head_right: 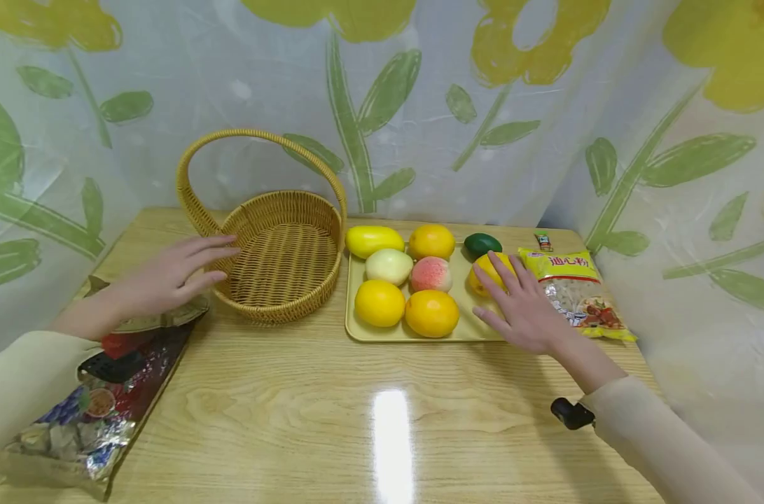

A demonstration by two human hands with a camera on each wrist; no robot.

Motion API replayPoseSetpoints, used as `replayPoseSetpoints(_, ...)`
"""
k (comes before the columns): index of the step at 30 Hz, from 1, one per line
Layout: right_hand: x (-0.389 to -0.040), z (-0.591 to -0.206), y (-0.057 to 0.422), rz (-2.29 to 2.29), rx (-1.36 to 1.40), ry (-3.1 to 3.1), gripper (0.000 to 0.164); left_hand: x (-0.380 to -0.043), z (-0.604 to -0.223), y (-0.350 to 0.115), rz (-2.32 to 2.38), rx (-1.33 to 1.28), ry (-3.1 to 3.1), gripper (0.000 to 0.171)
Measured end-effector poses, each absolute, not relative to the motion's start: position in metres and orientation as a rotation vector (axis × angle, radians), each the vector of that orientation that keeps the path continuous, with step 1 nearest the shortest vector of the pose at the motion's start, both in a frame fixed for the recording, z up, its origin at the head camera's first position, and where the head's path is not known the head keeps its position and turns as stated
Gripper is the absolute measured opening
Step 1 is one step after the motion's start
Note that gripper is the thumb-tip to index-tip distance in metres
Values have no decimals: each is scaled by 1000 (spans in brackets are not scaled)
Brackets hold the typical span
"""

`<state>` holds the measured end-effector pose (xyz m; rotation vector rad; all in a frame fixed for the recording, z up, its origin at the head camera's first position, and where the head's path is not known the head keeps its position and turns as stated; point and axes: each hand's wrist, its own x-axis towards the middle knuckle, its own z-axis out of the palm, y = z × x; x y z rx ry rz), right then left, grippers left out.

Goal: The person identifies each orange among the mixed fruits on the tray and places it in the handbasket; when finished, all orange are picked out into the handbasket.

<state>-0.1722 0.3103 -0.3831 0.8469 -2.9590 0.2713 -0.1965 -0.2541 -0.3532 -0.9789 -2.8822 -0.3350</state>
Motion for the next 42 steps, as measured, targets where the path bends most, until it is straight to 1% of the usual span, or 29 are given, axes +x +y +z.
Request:
replayPoseSetpoints(2, -168, -379, 307, 465, 782, -3001, 66, -198, -354, -262, -609, -820, -2872, 40)
replayPoseSetpoints(4, -162, -373, 302, 662, 718, -3030, 66, -199, -356, -270, -838, -670, -2882, 37)
replayPoseSetpoints(6, -156, -367, 298, 813, 652, -3063, 65, -200, -360, -276, -978, -563, -2915, 40)
replayPoseSetpoints(14, -142, -354, 286, 1136, 498, -3050, 59, -207, -381, -290, -1330, -399, -3072, 53)
replayPoseSetpoints(22, -132, -361, 278, 1401, 289, -2980, 53, -215, -397, -295, -1651, -282, -3022, 56)
replayPoseSetpoints(25, -131, -366, 274, 1479, 254, -2934, 53, -215, -399, -293, -1724, -240, -2982, 57)
replayPoseSetpoints(34, -141, -392, 259, 1630, 338, -2880, 58, -213, -405, -289, -1958, -238, -2791, 55)
replayPoseSetpoints(42, -148, -409, 241, 1604, 353, -2886, 55, -213, -410, -291, -2018, -267, -2714, 54)
